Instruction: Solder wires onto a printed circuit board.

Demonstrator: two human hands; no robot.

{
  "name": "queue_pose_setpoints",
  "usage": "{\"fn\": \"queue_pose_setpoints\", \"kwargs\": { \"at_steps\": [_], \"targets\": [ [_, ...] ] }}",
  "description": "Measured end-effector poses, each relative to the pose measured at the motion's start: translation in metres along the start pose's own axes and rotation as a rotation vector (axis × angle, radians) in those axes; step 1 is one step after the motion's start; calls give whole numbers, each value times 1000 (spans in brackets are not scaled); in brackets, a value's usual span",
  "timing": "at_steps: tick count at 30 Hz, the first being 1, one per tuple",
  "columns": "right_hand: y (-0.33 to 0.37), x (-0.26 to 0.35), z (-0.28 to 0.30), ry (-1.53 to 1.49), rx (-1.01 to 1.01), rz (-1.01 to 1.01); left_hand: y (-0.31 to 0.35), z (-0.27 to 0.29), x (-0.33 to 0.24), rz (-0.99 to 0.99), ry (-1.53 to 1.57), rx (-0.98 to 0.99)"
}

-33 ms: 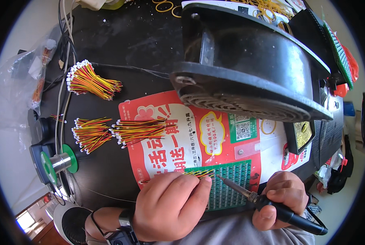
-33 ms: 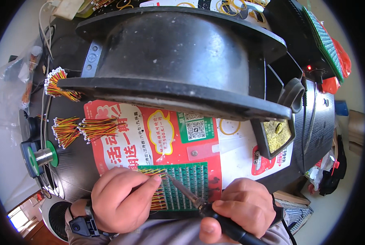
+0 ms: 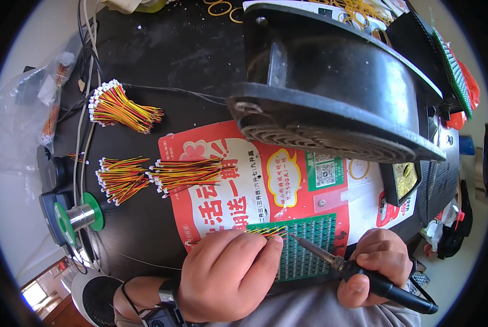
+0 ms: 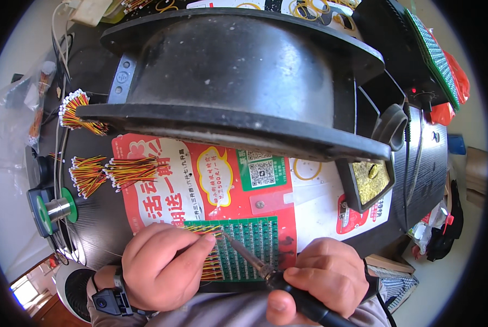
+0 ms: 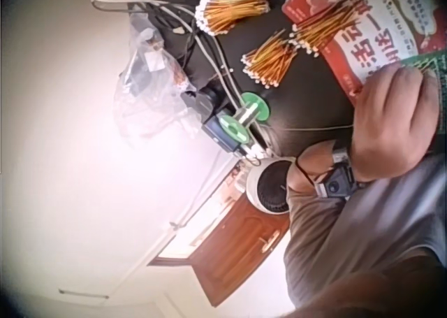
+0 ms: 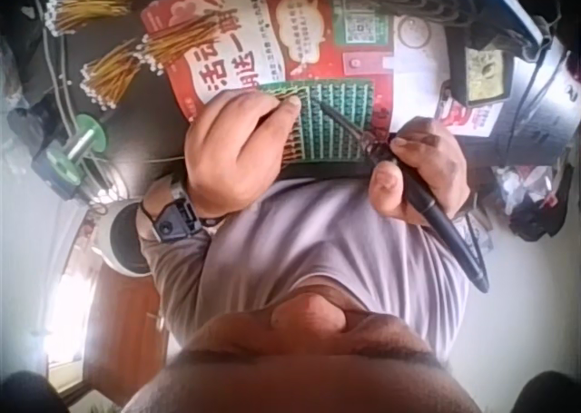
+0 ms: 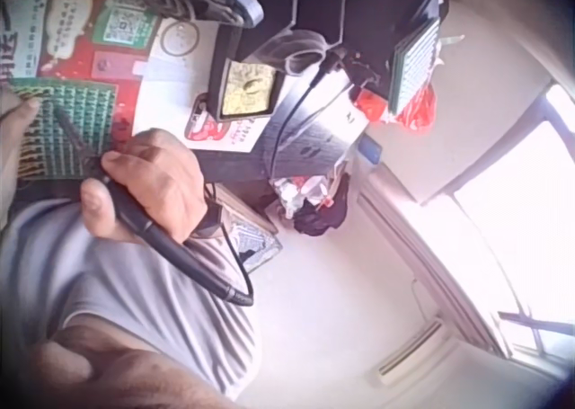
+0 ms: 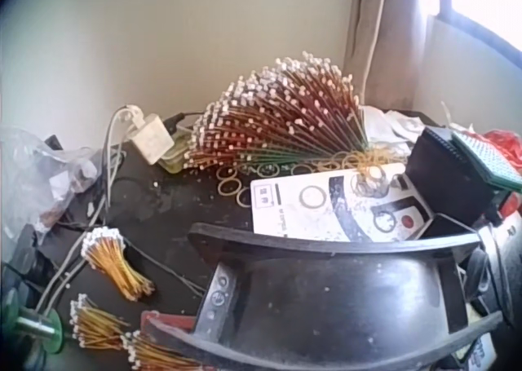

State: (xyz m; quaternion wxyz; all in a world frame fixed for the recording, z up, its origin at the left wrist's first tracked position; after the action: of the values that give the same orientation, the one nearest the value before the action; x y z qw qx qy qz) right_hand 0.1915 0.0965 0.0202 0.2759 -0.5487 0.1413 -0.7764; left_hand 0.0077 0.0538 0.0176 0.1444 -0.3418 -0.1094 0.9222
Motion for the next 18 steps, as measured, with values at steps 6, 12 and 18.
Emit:
{"fn": "queue_pose_setpoints", "kwargs": {
  "at_steps": [6,12,18],
  "targets": [
    [-3,0,-2,-11,33,5,-1,0,0,36,4,17],
    [1,-1,-5,18,3,14,-8,-1,0,7,25,72],
    [-5,4,-2,50,-8,33,-2,0,-2,22,8,19]
  ]
}}
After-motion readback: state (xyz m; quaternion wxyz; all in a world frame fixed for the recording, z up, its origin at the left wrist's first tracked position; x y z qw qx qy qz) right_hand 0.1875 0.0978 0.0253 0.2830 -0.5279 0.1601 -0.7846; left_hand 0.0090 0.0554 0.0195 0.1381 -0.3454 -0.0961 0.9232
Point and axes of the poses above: each hand's wrist, its own y-axis away from the middle knuckle, its own z-axis out of the back of the hand, x = y × z, the point moved 6 cm from there along -y, towards the middle knuckle
